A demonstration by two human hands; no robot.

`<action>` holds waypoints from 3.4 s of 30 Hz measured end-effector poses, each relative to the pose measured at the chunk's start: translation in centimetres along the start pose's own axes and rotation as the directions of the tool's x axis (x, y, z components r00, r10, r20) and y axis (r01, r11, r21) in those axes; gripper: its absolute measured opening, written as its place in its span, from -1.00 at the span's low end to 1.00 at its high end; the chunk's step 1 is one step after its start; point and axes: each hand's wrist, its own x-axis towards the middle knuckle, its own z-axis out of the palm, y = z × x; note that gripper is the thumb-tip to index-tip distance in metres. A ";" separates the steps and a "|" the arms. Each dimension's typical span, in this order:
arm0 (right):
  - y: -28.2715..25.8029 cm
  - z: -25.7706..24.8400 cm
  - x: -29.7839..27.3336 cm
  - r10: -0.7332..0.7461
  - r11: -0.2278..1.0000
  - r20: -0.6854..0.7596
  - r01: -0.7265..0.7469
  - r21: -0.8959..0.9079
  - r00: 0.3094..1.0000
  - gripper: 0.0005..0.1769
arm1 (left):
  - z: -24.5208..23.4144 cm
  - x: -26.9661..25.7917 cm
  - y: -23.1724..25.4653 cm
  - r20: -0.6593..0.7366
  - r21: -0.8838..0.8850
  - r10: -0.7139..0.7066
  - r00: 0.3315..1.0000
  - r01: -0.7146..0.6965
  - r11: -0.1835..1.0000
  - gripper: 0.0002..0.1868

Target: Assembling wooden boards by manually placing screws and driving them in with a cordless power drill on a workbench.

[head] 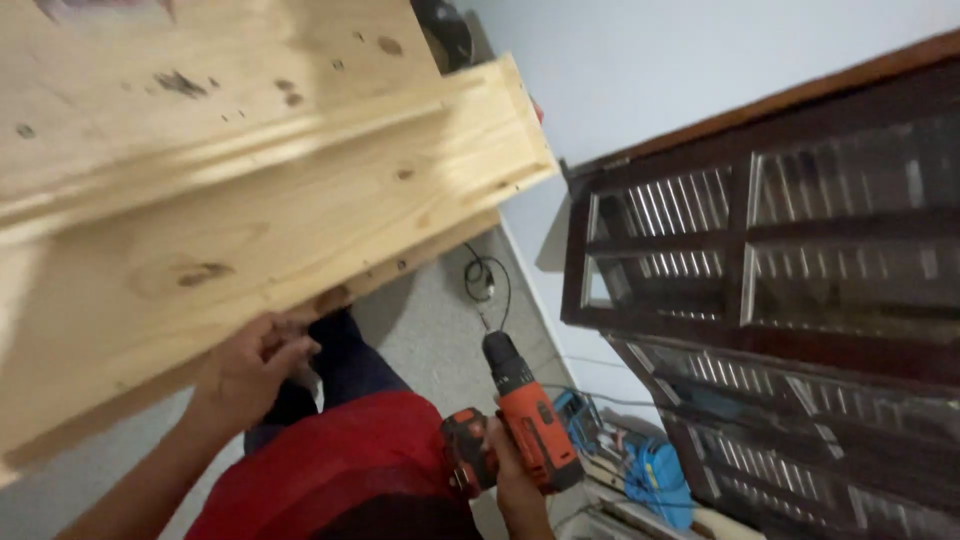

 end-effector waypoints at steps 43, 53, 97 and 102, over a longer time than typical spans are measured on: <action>-10.6 -5.8 20.3 0.097 0.663 0.838 0.593 -0.456 0.536 -0.83 | 10.8 11.6 -3.0 -0.314 0.592 0.827 0.467 -0.585 0.555 -0.90; -21.2 6.1 12.7 0.120 0.380 0.764 0.681 -0.625 0.634 -0.68 | 9.7 12.1 -4.2 -0.094 0.663 0.936 0.339 -0.680 0.313 -0.86; -21.1 19.3 14.3 0.340 -0.568 0.680 0.718 -0.403 0.650 -0.45 | 8.1 11.6 -2.4 -0.015 0.432 0.769 0.639 -0.690 0.581 -0.78; -23.5 18.6 10.2 0.181 -0.463 0.649 0.646 -0.606 0.739 -0.43 | 8.5 11.2 -1.2 -0.063 0.337 0.730 0.681 -0.674 0.658 -0.74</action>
